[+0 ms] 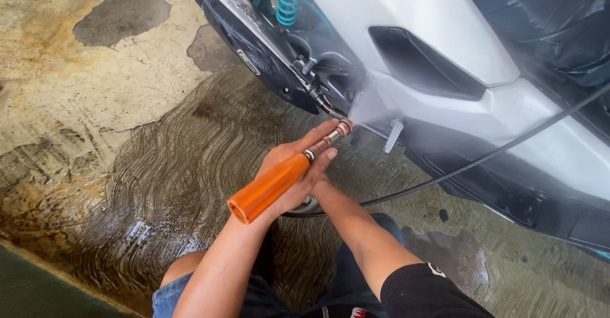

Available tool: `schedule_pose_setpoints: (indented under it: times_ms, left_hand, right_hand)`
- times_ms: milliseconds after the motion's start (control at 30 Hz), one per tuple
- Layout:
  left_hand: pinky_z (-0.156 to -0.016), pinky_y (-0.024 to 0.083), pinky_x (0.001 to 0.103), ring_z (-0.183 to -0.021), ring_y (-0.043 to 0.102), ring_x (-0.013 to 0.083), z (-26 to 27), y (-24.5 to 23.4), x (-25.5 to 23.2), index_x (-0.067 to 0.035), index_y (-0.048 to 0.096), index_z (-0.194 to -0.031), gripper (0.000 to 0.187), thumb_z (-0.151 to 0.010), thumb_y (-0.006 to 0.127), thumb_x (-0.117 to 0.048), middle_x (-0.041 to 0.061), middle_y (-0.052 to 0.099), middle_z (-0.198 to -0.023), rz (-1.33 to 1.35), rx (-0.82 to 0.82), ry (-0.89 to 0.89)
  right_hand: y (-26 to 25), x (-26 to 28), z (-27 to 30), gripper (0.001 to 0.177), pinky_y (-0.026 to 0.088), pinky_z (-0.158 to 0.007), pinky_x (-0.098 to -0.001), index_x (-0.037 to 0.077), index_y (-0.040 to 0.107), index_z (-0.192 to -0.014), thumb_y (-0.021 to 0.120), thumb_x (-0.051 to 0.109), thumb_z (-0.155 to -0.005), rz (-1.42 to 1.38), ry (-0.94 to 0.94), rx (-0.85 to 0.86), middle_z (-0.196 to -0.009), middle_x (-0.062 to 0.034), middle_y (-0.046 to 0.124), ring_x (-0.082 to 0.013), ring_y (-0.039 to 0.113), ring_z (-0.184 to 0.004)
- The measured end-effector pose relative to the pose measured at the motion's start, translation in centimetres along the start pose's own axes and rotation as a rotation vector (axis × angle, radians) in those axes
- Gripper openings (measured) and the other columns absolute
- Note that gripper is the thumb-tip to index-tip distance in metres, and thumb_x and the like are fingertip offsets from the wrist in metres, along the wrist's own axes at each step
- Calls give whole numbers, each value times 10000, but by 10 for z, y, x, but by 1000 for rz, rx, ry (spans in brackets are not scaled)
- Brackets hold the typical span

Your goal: The person washes the side panel and wheel assembly of a white motorcycle using a brush and a pressure washer nozzle. They apply soap with the brush and rinse the components with water while squatting.

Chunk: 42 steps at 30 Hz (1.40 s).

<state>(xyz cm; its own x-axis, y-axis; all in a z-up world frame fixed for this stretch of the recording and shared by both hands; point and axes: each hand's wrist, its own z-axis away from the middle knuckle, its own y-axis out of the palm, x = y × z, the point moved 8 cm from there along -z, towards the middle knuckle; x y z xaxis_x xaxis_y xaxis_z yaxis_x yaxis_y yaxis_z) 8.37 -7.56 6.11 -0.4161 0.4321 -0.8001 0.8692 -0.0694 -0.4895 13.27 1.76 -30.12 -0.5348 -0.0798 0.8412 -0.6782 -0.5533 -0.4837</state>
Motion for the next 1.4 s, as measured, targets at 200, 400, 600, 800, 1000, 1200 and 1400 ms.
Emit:
schedule_pose_setpoints:
  times_ms: [200, 400, 600, 800, 1000, 1200, 1400]
  left_hand:
    - [-780, 577, 433, -934, 739, 348, -4, 19, 12, -241, 574, -1414, 445, -975, 622, -295, 123, 772, -1005, -25, 113, -145]
    - [-779, 574, 434, -896, 736, 358, -1, 28, 21, -232, 551, -1431, 443, -996, 603, -299, 136, 764, -968, -87, 164, -162]
    - [-857, 579, 390, -996, 782, 303, 5, 27, 35, -198, 591, -1391, 407, -990, 595, -273, 126, 780, -1107, 156, 122, -280]
    - [-914, 543, 393, -1104, 731, 325, -1, 27, 49, -175, 587, -1400, 410, -998, 607, -255, 155, 758, -1172, 66, 50, -240]
    - [-871, 582, 379, -1033, 788, 320, -4, 32, 32, -176, 589, -1382, 407, -985, 610, -261, 157, 774, -1104, 112, -26, -196]
    - [-811, 568, 455, -1004, 709, 403, -13, 69, 2, -239, 545, -1434, 467, -971, 591, -277, 185, 756, -1071, -68, 199, -168]
    - [-811, 571, 460, -969, 712, 413, -32, 99, -5, -230, 545, -1434, 466, -976, 593, -301, 195, 752, -1056, -72, 224, -119]
  right_hand:
    - [-7, -33, 1, 335, 465, -1032, -401, 103, 559, -1273, 483, 346, -1054, -373, -63, -269, -1201, -84, 603, -197, 593, -1160]
    - [-2, -79, -5, 309, 505, -981, -414, 61, 561, -1200, 507, 332, -1064, -318, 240, -238, -1186, -112, 594, -243, 585, -1111]
    - [-29, -35, -5, 373, 541, -961, -429, 124, 599, -1325, 464, 323, -1041, 658, 226, -37, -1342, -119, 627, -289, 638, -1198]
    - [-34, -32, 6, 349, 561, -933, -471, 174, 681, -1249, 429, 289, -1035, 563, 395, -15, -1240, -109, 718, -314, 694, -1129]
    - [-40, -54, 20, 437, 551, -924, -477, 140, 736, -1183, 539, 437, -931, 246, 334, -197, -1197, -142, 744, -354, 698, -1115]
    - [-66, -75, 49, 492, 552, -847, -519, 95, 640, -1120, 517, 520, -902, -28, 333, -522, -1077, -175, 727, -395, 701, -1018]
    - [-108, -90, 106, 492, 569, -784, -468, 56, 717, -974, 474, 484, -977, -171, 447, -706, -907, -228, 762, -377, 747, -891]
